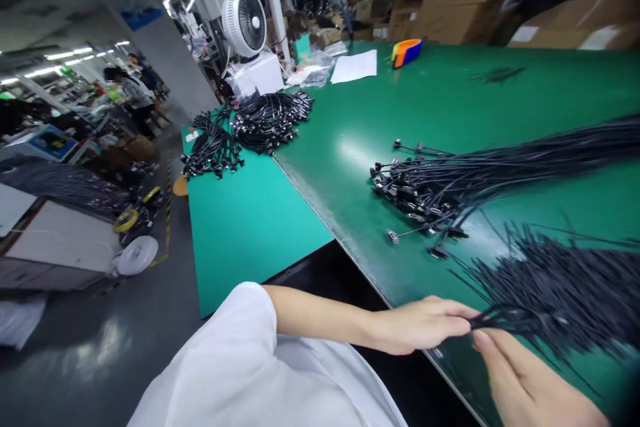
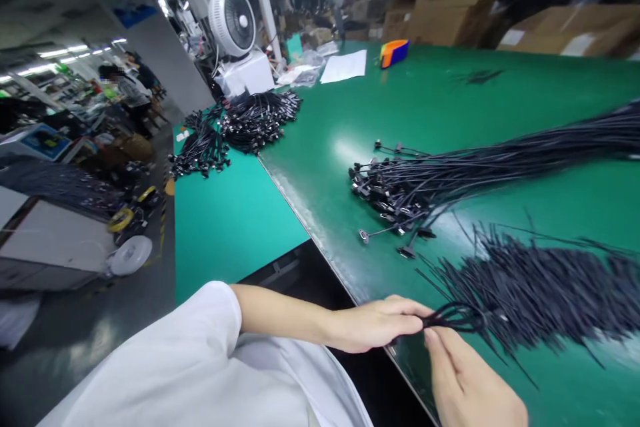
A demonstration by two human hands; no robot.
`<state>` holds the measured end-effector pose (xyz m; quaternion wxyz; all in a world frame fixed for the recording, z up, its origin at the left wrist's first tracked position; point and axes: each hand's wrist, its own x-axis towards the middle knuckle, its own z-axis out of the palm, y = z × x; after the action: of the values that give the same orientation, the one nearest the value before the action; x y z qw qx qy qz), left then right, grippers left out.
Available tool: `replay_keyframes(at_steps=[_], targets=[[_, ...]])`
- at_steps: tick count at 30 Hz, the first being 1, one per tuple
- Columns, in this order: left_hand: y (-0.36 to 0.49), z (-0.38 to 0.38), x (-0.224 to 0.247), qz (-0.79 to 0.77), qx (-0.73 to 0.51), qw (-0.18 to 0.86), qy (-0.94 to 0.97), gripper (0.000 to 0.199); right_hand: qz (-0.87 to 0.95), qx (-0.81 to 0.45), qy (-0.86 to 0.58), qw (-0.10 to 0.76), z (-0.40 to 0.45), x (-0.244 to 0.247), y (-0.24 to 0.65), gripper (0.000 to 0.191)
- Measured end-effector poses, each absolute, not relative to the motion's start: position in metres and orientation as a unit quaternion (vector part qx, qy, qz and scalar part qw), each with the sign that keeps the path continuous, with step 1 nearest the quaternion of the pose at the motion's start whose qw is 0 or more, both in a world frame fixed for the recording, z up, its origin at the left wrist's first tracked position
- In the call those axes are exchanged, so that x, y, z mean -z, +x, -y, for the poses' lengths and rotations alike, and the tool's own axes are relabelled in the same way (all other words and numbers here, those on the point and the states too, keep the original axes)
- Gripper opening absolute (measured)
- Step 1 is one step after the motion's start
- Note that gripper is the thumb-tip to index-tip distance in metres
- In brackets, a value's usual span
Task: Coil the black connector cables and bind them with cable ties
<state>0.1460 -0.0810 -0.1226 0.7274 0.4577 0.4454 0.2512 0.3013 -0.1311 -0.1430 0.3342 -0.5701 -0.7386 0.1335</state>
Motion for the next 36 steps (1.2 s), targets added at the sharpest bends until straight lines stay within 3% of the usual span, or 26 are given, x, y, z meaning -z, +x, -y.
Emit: replay_keyframes(at_steps=[3, 6, 8, 10, 13, 17, 21, 25, 29, 31, 36], targets=[[0.135, 0.068, 0.114, -0.403, -0.247, 0.64, 0.606, 0.033, 0.575, -0.348, -0.634, 0.383, 0.129, 0.152, 0.293, 0.025], [0.117, 0.069, 0.104, -0.337, -0.164, 0.491, 0.787, 0.031, 0.463, -0.532, -0.582, 0.405, 0.128, 0.152, 0.289, 0.027], [0.108, 0.074, 0.103, -0.296, -0.119, 0.41, 0.854, 0.038, 0.426, -0.564, -0.564, 0.427, 0.133, 0.142, 0.29, 0.025], [0.102, 0.078, 0.106, -0.29, -0.097, 0.387, 0.87, 0.038, 0.485, -0.486, -0.599, 0.412, 0.142, 0.126, 0.291, 0.026], [0.1, 0.076, 0.113, -0.326, -0.108, 0.46, 0.819, 0.031, 0.626, -0.368, -0.589, 0.355, 0.154, 0.104, 0.286, 0.034], [0.099, 0.073, 0.101, -0.307, -0.194, 0.604, 0.709, 0.036, 0.682, -0.357, -0.558, 0.311, 0.156, 0.105, 0.28, 0.037], [0.1, 0.085, 0.086, -0.229, -0.126, 0.577, 0.774, 0.035, 0.586, -0.422, -0.597, 0.349, 0.149, 0.116, 0.293, 0.043], [0.112, 0.094, 0.11, -0.236, -0.053, 0.611, 0.754, 0.033, 0.546, -0.46, -0.58, 0.391, 0.146, 0.107, 0.302, 0.044], [0.118, 0.084, 0.126, -0.338, -0.089, 0.728, 0.59, 0.058, 0.585, -0.47, -0.552, 0.363, 0.154, 0.098, 0.297, 0.042], [0.117, 0.078, 0.12, -0.321, -0.105, 0.726, 0.599, 0.064, 0.586, -0.489, -0.543, 0.351, 0.158, 0.104, 0.292, 0.041], [0.117, 0.08, 0.103, -0.295, -0.104, 0.589, 0.745, 0.055, 0.415, -0.644, -0.497, 0.407, 0.158, 0.126, 0.285, 0.044]])
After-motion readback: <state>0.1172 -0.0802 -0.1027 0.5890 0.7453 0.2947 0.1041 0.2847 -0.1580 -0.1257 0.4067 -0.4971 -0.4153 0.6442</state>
